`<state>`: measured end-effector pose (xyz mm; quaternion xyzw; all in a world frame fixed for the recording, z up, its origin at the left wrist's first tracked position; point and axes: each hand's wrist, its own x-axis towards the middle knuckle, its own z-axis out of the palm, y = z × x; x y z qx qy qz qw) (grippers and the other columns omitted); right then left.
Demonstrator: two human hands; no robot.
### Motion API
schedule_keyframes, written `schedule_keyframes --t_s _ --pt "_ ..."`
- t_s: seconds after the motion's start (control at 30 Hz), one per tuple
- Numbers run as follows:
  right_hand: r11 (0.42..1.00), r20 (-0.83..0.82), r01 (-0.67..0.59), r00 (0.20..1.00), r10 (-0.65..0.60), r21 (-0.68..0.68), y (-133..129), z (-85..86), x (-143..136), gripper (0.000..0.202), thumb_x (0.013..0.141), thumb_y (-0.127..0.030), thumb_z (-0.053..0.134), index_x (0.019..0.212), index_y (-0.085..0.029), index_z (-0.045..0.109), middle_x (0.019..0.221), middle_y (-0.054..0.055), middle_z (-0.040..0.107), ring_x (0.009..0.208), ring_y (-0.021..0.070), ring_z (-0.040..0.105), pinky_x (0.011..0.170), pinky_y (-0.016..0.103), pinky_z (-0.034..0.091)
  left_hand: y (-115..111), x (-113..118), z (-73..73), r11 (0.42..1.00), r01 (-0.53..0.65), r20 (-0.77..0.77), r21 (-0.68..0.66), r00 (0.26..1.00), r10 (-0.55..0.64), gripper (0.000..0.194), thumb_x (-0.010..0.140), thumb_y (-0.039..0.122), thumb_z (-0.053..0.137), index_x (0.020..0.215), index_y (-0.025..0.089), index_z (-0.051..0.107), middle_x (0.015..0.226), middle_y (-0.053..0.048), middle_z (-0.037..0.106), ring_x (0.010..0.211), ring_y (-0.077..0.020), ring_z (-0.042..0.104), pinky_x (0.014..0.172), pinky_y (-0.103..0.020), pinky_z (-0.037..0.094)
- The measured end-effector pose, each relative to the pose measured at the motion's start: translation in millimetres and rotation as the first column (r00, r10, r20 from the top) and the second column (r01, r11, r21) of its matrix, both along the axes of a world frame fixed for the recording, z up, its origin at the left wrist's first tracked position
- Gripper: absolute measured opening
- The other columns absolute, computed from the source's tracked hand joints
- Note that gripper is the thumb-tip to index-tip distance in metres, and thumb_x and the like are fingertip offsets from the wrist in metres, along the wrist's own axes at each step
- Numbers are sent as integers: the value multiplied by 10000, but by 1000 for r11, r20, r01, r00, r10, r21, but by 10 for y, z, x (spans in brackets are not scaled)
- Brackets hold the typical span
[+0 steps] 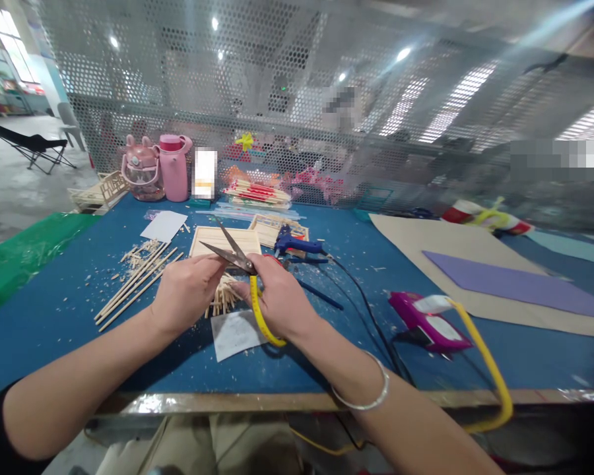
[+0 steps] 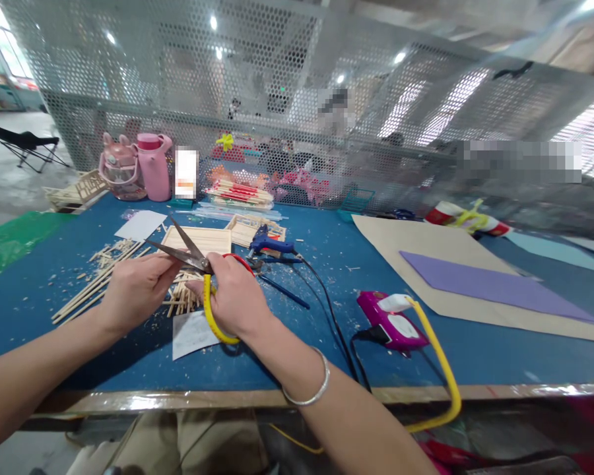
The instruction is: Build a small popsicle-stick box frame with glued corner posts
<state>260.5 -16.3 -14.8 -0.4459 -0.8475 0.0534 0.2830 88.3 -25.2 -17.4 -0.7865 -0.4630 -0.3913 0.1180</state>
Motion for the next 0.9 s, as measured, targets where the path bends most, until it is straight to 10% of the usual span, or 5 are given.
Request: schedule_keyframes --t_s 0.4,0.67,0.9 --pt "971 50 -238 970 238 -15 157 119 256 437 819 -466 510 1099 -130 524 1029 136 606 946 230 559 823 345 440 16 24 31 935 259 266 -241 944 -193 218 820 228 515 762 149 710 683 -58 719 567 -151 645 519 -206 443" --pt "986 -18 -168 986 168 1 100 13 129 511 784 -510 537 1127 -133 502 1033 136 582 959 240 536 842 369 430 31 6 3 981 159 155 -110 978 -141 200 808 203 521 832 153 713 646 -64 708 553 -160 640 502 -212 422" --pt "962 -4 -261 965 262 85 151 44 223 433 810 -459 524 1074 -116 541 982 133 624 898 224 558 796 338 449 7 1 44 933 321 242 -162 930 -278 211 808 182 507 801 175 718 768 -57 732 654 -162 669 594 -217 488"
